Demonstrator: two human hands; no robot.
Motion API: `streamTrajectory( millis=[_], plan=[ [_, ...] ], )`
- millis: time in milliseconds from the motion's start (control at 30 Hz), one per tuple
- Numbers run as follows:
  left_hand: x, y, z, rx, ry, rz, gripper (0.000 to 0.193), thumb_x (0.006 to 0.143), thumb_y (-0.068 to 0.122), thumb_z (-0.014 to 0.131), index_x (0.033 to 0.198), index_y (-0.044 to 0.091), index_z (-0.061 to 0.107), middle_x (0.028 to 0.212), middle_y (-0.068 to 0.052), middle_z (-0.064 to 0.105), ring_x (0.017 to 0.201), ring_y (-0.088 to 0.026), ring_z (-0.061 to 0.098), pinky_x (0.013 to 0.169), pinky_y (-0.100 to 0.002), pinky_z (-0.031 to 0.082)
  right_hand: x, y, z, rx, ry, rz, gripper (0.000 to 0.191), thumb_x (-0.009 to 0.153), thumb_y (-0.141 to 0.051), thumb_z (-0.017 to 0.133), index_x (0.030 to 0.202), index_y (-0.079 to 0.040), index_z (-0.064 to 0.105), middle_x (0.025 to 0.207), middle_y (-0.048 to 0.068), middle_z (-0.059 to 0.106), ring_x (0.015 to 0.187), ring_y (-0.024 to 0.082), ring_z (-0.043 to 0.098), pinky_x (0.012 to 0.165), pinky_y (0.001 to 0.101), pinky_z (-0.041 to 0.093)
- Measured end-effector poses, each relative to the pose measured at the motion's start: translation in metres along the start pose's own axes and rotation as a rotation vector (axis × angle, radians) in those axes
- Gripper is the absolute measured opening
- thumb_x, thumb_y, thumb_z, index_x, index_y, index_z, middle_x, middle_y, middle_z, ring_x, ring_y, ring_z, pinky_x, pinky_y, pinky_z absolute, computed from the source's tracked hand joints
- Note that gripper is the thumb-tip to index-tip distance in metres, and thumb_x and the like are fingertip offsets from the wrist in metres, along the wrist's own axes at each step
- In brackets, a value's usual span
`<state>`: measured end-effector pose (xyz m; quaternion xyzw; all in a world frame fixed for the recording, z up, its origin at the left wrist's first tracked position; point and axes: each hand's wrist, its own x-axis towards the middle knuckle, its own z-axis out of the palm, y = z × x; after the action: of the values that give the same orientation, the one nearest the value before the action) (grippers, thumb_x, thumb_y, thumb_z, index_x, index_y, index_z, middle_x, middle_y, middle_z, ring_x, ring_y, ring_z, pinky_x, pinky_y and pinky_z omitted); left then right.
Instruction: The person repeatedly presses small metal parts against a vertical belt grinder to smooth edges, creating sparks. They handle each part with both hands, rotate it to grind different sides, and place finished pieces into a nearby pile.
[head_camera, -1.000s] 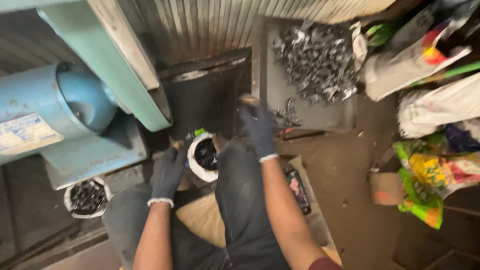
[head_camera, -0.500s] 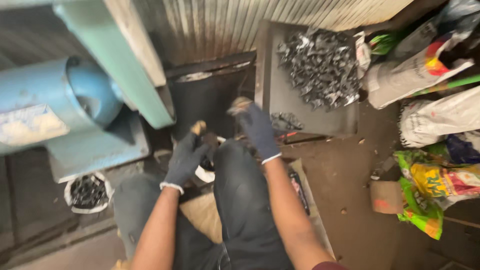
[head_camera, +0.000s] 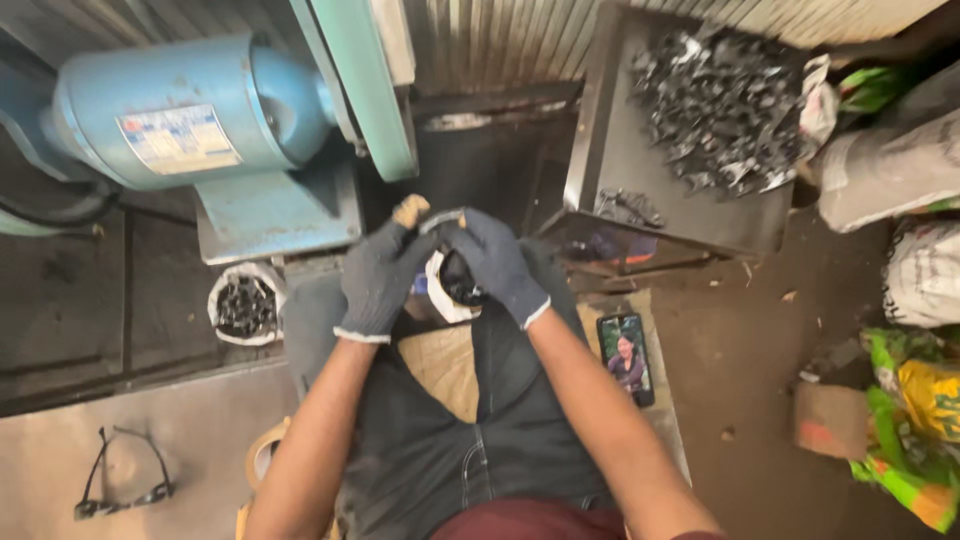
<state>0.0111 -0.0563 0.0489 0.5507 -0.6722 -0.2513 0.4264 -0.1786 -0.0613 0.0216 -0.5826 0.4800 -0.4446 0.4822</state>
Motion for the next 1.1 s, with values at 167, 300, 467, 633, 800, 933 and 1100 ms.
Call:
streamTrajectory(
  millis=[167, 300, 467, 633, 800, 933, 1100],
  plan=[
    [0.021, -0.035, 0.011, 0.348, -0.171, -0.367, 0.049, 0.098, 0.052, 0.059, 0.098, 0.006, 0.074, 0.090, -0.021, 0.072, 0.084, -0.040, 0.069, 0.073, -0.049, 0.051, 0.035, 0.028, 0.040, 0.104, 0.076, 0.014, 0.022, 0.101, -0.016, 0.059, 0.111, 0.001, 0.070, 0.102, 0.009, 0.073, 0.096, 0.011, 0.067, 0.086, 0.0300, 0.053],
    [0.030, -0.060, 0.015, 0.375, 0.052, -0.285, 0.045, 0.106, 0.041, 0.059, 0.090, 0.001, 0.072, 0.084, -0.025, 0.069, 0.078, -0.040, 0.065, 0.069, -0.048, 0.047, 0.070, 0.061, 0.071, 0.146, 0.008, 0.238, 0.026, 0.105, -0.022, 0.061, 0.103, 0.002, 0.070, 0.090, 0.012, 0.071, 0.083, 0.015, 0.066, 0.076, 0.0315, 0.052],
    [0.029, -0.080, 0.030, -0.280, 0.182, -0.776, 0.031, 0.096, 0.029, 0.064, 0.100, 0.000, 0.075, 0.077, -0.015, 0.074, 0.065, -0.015, 0.065, 0.062, -0.036, 0.051, 0.081, 0.092, 0.076, -0.022, 0.035, -0.003, 0.023, 0.101, -0.021, 0.064, 0.113, -0.002, 0.071, 0.103, 0.014, 0.068, 0.093, 0.022, 0.065, 0.080, 0.0355, 0.052],
    [0.050, -0.060, 0.057, -0.155, 0.048, -0.660, 0.034, 0.101, 0.026, 0.067, 0.095, -0.006, 0.075, 0.078, -0.010, 0.073, 0.068, -0.014, 0.066, 0.067, -0.034, 0.050, 0.076, 0.090, 0.043, -0.162, 0.142, 0.002, 0.023, 0.103, -0.018, 0.063, 0.114, 0.002, 0.069, 0.108, 0.016, 0.071, 0.100, 0.026, 0.067, 0.087, 0.0393, 0.052],
    [0.047, -0.022, 0.050, -0.464, -0.021, -0.410, 0.031, 0.095, 0.024, 0.066, 0.113, 0.001, 0.075, 0.091, -0.005, 0.078, 0.079, -0.008, 0.068, 0.072, -0.028, 0.054, 0.034, 0.059, 0.034, -0.074, 0.431, -0.066, 0.026, 0.103, -0.017, 0.058, 0.121, -0.001, 0.066, 0.107, 0.013, 0.073, 0.096, 0.022, 0.071, 0.087, 0.0360, 0.054],
    [0.024, -0.009, 0.023, -0.284, -0.157, -0.453, 0.034, 0.100, 0.030, 0.064, 0.108, 0.000, 0.077, 0.089, -0.018, 0.076, 0.076, -0.023, 0.070, 0.070, -0.037, 0.053, 0.009, 0.046, 0.045, -0.311, 0.452, 0.015, 0.020, 0.101, -0.018, 0.064, 0.109, -0.001, 0.070, 0.099, 0.011, 0.075, 0.093, 0.019, 0.071, 0.085, 0.0333, 0.054],
    [0.030, -0.027, 0.017, 0.099, 0.044, -0.607, 0.041, 0.091, 0.044, 0.064, 0.111, 0.010, 0.076, 0.086, -0.019, 0.075, 0.081, -0.035, 0.073, 0.069, -0.044, 0.052, 0.048, 0.053, 0.059, 0.104, 0.148, 0.019, 0.022, 0.103, -0.017, 0.057, 0.111, -0.001, 0.070, 0.102, 0.007, 0.074, 0.094, 0.016, 0.067, 0.087, 0.0323, 0.053]
  ],
)
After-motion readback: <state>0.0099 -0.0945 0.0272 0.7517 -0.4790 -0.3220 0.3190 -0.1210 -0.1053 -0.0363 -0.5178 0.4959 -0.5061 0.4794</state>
